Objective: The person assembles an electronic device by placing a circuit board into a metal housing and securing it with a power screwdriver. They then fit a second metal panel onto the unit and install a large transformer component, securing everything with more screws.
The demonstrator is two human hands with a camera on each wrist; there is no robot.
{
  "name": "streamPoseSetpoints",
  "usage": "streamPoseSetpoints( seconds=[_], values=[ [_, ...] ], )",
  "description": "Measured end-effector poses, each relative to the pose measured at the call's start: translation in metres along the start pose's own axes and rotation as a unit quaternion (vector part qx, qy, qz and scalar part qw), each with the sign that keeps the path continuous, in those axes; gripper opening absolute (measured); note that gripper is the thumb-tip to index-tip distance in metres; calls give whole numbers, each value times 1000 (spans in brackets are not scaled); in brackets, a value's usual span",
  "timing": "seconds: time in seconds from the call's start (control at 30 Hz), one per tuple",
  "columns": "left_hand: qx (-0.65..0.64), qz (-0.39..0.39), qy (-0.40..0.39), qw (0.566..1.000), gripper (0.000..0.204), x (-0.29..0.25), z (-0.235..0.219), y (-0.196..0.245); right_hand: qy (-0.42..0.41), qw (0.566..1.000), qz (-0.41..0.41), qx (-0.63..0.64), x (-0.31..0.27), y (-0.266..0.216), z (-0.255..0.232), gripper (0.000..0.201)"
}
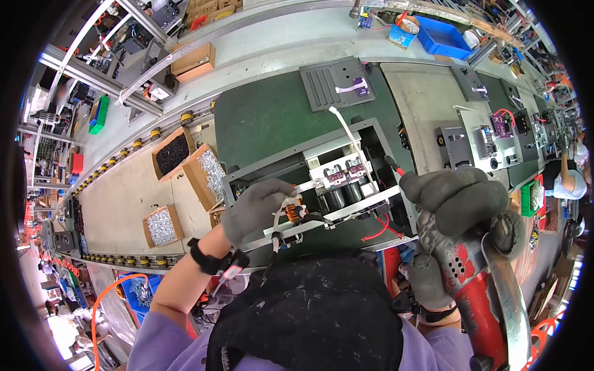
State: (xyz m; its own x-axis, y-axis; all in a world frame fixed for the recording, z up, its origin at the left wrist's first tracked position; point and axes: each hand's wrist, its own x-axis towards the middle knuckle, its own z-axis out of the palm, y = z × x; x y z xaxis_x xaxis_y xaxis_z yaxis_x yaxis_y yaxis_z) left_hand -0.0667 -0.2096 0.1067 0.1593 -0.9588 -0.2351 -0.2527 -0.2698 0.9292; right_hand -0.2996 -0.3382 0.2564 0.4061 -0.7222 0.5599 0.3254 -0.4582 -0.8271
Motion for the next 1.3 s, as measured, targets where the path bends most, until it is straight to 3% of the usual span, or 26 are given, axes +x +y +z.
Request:
streamPoseSetpoints(
  seconds=[0.03,0.1,0.2,0.23,0.3,0.33,0.4,0.47,0.53,0.57,0.6,0.63,0.67,0.7,0.73,0.8,0.87,0.97,1.03,1.07,1.13,1.2,1.23,1.27,1.3],
  values=[
    [-1,-1,0,1000,27,8,4,-5,-2,1000,2,-5,0,0,1,34],
    [146,-79,-13,986,28,22,9,-14,-11,1000,3,-10,1,1,3,36],
    [232,-67,-42,970,30,38,8,-18,-6,1000,0,-25,0,3,3,41],
    [232,-69,-40,969,30,38,6,-17,30,999,1,-45,-5,5,0,39],
    [91,-138,-73,984,32,36,-3,-16,102,992,-1,-76,-17,11,-6,35],
    [-6,-92,-70,993,32,32,-8,-25,131,988,0,-76,-22,17,-5,33],
    [-210,-135,-66,966,27,6,-32,1,83,990,75,85,-26,33,-20,29],
    [-375,-114,-37,919,26,-20,-52,-7,-1,994,92,54,-29,29,-20,34],
    [-416,-152,74,894,27,-49,-63,-9,-47,993,92,62,-32,27,-13,42],
    [-416,-150,91,892,27,-64,-63,-12,-52,989,125,53,-34,26,-13,42],
    [-243,-139,112,953,26,-79,-56,-17,-55,985,157,40,-36,25,-17,41],
    [-62,-129,126,982,25,-92,-47,-21,-62,985,156,45,-38,25,-19,41],
    [-64,-131,133,980,25,-105,-33,-18,-65,981,180,33,-40,24,-20,41],
    [117,-77,146,979,24,-116,-14,-11,-69,978,193,27,-43,24,-19,41],
    [293,-23,152,944,23,-122,-1,-8,-73,975,207,22,-46,24,-19,41],
    [332,-43,126,934,24,-116,6,-12,12,988,154,2,-54,27,-14,54],
    [373,-56,96,921,26,-116,6,-16,-22,987,158,5,-56,38,-37,70],
    [384,-38,111,916,27,-116,6,-20,-63,983,167,48,-59,37,-47,72],
    [398,-17,143,906,25,-123,-1,-21,118,975,188,33,-61,23,-33,64],
    [390,-6,174,904,24,-130,-3,-23,127,974,187,23,-63,24,-44,64],
    [386,33,218,896,23,-136,-9,-25,77,978,165,100,-64,20,-73,61],
    [417,-8,225,881,20,-147,-17,-15,51,984,123,120,-59,8,-86,62],
    [451,-19,229,862,19,-150,-24,-16,187,970,136,80,-57,-2,-61,57],
    [484,-88,227,840,19,-159,-28,-20,103,978,151,99,-56,-5,-68,57],
    [492,-103,235,832,20,-166,-35,-21,81,987,118,77,-57,5,-78,57]
  ],
)
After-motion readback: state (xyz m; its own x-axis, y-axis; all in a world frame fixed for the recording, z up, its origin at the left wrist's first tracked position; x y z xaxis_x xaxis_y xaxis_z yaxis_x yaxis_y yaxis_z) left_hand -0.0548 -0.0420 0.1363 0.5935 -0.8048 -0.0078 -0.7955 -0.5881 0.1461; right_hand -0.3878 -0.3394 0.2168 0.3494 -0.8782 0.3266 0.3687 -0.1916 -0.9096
